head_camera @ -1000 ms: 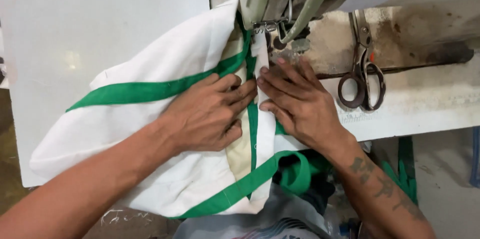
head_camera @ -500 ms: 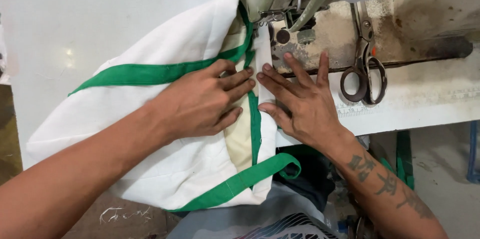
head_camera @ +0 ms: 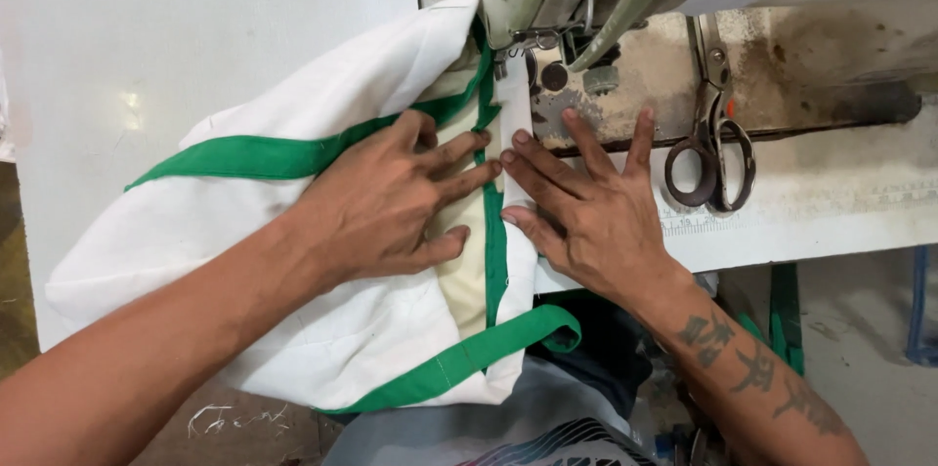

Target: Sewing green straps onto a white canvas tote bag using an industrial sewing machine and trimming excess thread with scissors.

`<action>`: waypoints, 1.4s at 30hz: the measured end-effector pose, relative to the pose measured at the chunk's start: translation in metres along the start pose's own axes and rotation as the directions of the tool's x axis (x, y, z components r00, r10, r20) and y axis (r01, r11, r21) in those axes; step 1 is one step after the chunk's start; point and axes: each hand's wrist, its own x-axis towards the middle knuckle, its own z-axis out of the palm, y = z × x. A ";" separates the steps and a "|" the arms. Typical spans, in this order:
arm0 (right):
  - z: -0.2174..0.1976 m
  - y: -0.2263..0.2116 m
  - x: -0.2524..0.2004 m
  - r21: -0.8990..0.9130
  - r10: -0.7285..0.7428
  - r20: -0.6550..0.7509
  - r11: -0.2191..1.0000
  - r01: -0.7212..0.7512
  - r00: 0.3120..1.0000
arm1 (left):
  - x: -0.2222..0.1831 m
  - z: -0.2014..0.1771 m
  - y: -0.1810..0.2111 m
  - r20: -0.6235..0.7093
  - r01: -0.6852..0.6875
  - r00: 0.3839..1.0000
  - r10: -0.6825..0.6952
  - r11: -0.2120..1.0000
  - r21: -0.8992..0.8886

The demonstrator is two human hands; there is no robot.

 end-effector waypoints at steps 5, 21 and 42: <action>-0.003 0.002 0.006 -0.005 0.009 -0.016 1.000 -0.009 1.000 | 0.000 0.003 -0.003 -0.036 0.034 0.999 -0.037 0.996 -0.082; 0.000 0.013 0.023 -0.084 0.012 -0.058 0.996 -0.016 0.998 | 0.010 0.008 -0.018 -0.056 0.068 0.996 -0.067 0.998 0.020; 0.007 0.031 0.035 0.148 0.010 -0.051 0.989 -0.002 0.999 | -0.009 -0.029 0.096 -0.114 0.033 0.992 -0.044 0.994 -0.100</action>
